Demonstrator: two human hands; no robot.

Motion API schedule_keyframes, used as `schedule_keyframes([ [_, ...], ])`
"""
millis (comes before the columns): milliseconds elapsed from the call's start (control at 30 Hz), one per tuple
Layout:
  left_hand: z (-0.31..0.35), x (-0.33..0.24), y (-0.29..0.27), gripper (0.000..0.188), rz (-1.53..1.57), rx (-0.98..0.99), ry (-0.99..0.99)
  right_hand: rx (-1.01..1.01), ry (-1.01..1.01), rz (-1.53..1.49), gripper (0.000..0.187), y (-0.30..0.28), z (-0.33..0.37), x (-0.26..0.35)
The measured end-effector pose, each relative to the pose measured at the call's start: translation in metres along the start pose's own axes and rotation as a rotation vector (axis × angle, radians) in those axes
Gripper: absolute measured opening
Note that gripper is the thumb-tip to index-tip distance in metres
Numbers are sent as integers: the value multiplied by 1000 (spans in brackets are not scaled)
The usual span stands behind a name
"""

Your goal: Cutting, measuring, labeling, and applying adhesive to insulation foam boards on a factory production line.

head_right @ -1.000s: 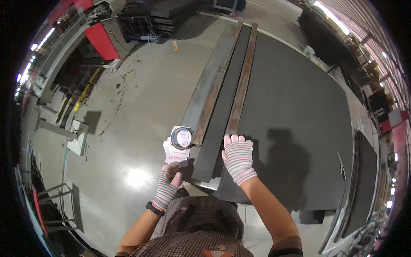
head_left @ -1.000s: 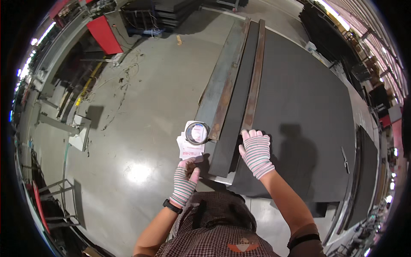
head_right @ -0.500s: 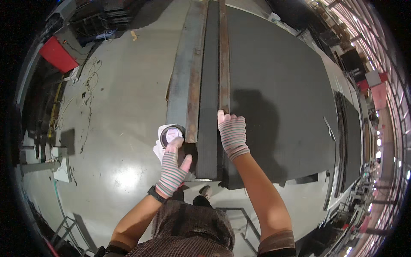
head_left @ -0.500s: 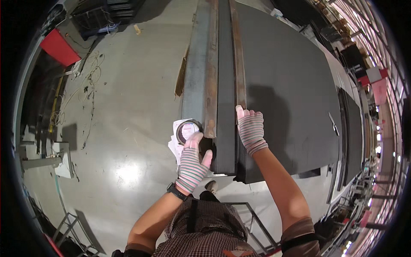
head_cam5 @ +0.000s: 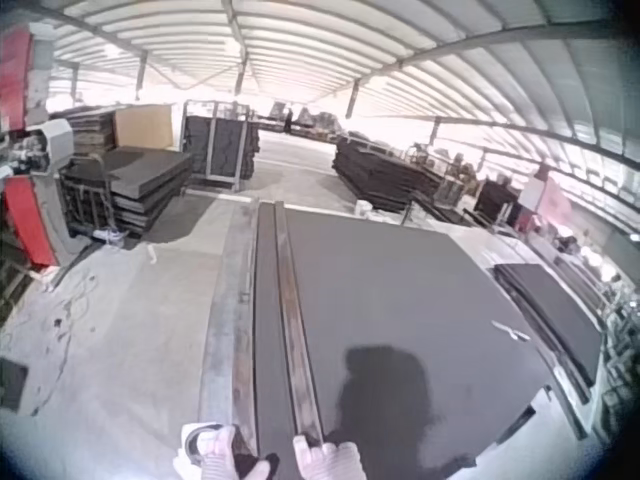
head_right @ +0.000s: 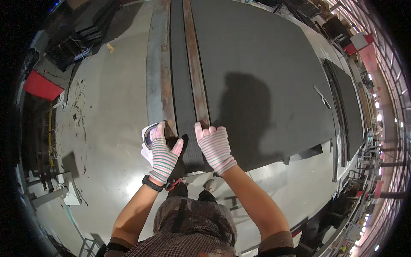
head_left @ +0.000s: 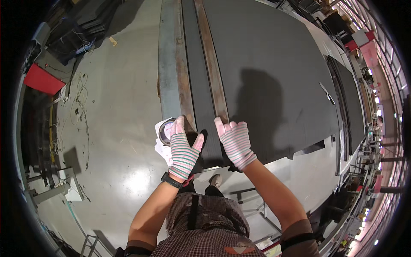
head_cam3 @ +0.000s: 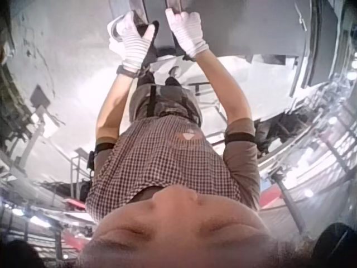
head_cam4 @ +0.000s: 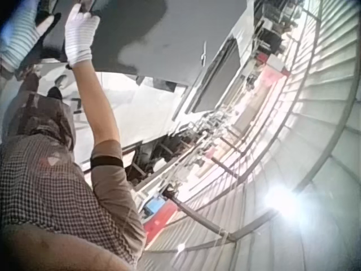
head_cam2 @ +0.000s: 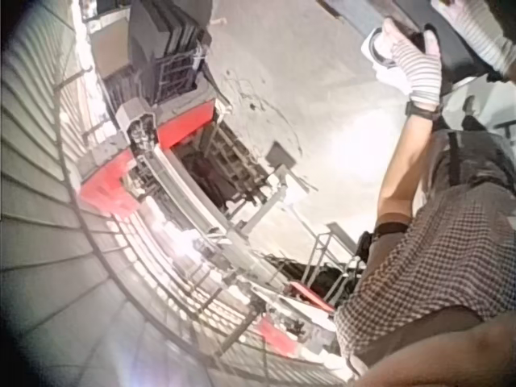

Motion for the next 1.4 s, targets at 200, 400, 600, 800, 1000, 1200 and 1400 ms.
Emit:
schedule_keyframes([
  [200, 4, 3, 2, 84, -18, 48, -24, 6, 16, -102, 44, -12, 60, 26],
  [400, 4, 5, 3, 84, -61, 37, 15, 55, -123, -334, 48, -17, 162, 50],
  [600, 2, 4, 3, 80, -85, 14, 64, -61, 620, -914, 70, -16, 241, 51],
  [800, 0, 9, 5, 76, -143, 3, 80, 184, 1117, -1969, 98, 49, 207, 61],
  [1000, -1, 19, 9, 76, -222, -14, 109, 219, 1048, -1738, 81, 51, 262, 85],
  [1200, -4, 14, 6, 79, -223, 27, 84, 284, 1147, -1939, 93, 34, 405, 144],
  [1400, -10, 10, 6, 85, -209, 154, -35, 444, 1087, -2004, 70, -18, 455, 164],
])
Point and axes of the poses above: each hand's wrist, its own z-axis away from the middle knuckle, its own y-axis out of the palm, x = y × z, the point moved 3 cm from there along -z, towards the middle knuckle, and after that the axes turned 12 degrees about -z, right-handed, at the moved point
